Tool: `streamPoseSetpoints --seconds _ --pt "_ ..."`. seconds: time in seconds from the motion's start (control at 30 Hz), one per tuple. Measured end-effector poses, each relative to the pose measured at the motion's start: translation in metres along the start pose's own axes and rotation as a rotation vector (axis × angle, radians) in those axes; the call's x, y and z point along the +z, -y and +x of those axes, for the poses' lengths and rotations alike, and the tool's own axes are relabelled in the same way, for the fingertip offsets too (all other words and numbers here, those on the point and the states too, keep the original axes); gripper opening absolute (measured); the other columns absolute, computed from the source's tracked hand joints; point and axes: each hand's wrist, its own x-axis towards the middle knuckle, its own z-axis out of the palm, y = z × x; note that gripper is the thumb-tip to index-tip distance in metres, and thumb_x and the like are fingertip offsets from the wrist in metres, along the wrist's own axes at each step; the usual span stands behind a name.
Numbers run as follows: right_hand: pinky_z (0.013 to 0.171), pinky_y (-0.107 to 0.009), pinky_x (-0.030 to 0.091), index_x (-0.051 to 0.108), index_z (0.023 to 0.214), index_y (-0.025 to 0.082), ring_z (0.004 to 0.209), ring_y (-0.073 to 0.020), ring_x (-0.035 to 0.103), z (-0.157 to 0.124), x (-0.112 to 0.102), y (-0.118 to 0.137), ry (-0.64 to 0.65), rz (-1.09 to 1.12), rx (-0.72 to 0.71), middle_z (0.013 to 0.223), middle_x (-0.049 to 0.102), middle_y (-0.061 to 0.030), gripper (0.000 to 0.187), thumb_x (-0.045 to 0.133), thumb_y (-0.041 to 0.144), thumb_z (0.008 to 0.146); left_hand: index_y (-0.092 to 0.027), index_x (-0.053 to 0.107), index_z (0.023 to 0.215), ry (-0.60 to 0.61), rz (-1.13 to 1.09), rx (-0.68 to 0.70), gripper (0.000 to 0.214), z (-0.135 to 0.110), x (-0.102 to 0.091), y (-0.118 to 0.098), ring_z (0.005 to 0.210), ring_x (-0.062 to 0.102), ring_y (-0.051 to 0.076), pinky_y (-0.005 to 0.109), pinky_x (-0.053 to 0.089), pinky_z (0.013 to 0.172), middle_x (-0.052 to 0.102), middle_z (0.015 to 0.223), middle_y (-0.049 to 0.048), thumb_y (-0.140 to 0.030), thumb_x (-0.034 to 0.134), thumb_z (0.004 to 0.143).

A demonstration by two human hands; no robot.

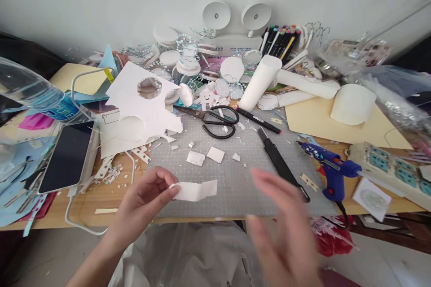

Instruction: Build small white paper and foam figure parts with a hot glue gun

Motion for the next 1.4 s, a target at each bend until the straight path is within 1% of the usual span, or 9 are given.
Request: streamPoseSetpoints --seconds 0.07,0.17,0.27,0.47,0.63,0.77,1.03,1.23,1.4 --pt "0.096 -0.038 0.048 0.047 0.134 0.024 0.12 -0.0265 0.053 0.019 0.023 0.01 0.231 0.133 -0.016 0.13 0.056 -0.0104 0.048 0.057 0.026 0.088 -0.018 0.056 0.081 0.004 -0.05 -0.013 0.016 -0.002 0.001 -0.002 0.069 0.05 0.011 0.021 0.042 0.061 0.054 0.077 -0.0009 -0.03 0.065 0.088" --pt "0.075 -0.027 0.05 0.062 0.1 0.023 0.086 -0.0176 0.062 0.041 0.05 0.014 0.474 0.281 0.039 0.092 0.065 -0.0036 0.012 0.056 0.026 0.09 -0.018 0.055 0.08 -0.006 -0.077 -0.027 0.017 -0.004 -0.003 -0.002 0.07 0.051 0.011 0.021 0.043 0.062 0.055 0.077 -0.0005 -0.029 0.066 0.087" --pt "0.064 -0.023 0.045 0.062 0.082 0.021 0.07 -0.0137 0.057 0.047 0.061 0.005 0.552 0.316 0.164 0.074 0.061 -0.0001 0.015 0.053 0.027 0.092 -0.018 0.056 0.08 -0.031 -0.043 -0.034 0.016 -0.005 -0.013 0.002 0.071 0.052 0.011 0.021 0.044 0.063 0.057 0.077 -0.0003 -0.028 0.067 0.086" --pt "0.056 -0.024 0.039 0.067 0.087 0.021 0.062 -0.0127 0.052 0.042 0.065 -0.014 0.687 0.245 0.376 0.077 0.066 -0.0003 0.02 0.054 0.035 0.092 -0.021 0.061 0.096 -0.17 0.257 0.096 0.007 -0.002 -0.031 0.015 0.08 0.058 0.014 0.026 0.047 0.073 0.062 0.087 0.0016 -0.025 0.06 0.091" --pt "0.059 -0.024 0.039 0.068 0.085 0.02 0.065 -0.0127 0.054 0.049 0.072 -0.012 0.728 0.229 0.328 0.078 0.067 -0.0004 0.019 0.053 0.031 0.092 -0.022 0.061 0.116 0.114 0.567 0.242 0.025 0.008 -0.017 0.014 0.104 0.057 0.019 0.033 0.046 0.089 0.064 0.113 0.0071 -0.024 0.058 0.092" --pt "0.06 -0.025 0.04 0.068 0.084 0.02 0.069 -0.0137 0.055 0.053 0.072 -0.015 0.773 0.262 0.335 0.078 0.067 -0.0012 0.022 0.053 0.032 0.092 -0.02 0.067 0.093 0.261 0.597 0.232 0.015 0.017 -0.008 0.012 0.087 0.059 0.017 0.03 0.046 0.08 0.067 0.087 0.0031 -0.02 0.052 0.095" --pt "0.057 -0.024 0.04 0.064 0.075 0.019 0.064 -0.0125 0.051 0.053 0.068 -0.023 0.75 0.34 0.404 0.069 0.061 -0.0001 0.026 0.053 0.036 0.091 -0.021 0.066 0.094 0.148 0.508 0.074 0.013 0.017 -0.017 0.017 0.073 0.057 0.014 0.024 0.043 0.065 0.065 0.082 0.0003 -0.024 0.054 0.093" --pt "0.057 -0.023 0.042 0.065 0.101 0.023 0.064 -0.0099 0.052 0.053 0.07 -0.017 0.729 0.369 0.35 0.097 0.063 -0.0023 0.016 0.061 0.027 0.086 -0.021 0.067 0.092 0.219 0.442 0.083 0.013 0.019 -0.013 0.014 0.077 0.059 0.013 0.023 0.043 0.069 0.066 0.084 -0.0002 -0.022 0.054 0.093" --pt "0.059 -0.024 0.041 0.064 0.082 0.021 0.069 -0.0126 0.053 0.051 0.073 -0.012 0.689 0.329 0.302 0.078 0.061 -0.0008 0.014 0.054 0.025 0.091 -0.021 0.067 0.095 0.197 0.422 0.042 0.013 0.019 -0.012 0.013 0.074 0.058 0.013 0.023 0.043 0.064 0.067 0.082 0.0002 -0.029 0.056 0.092"
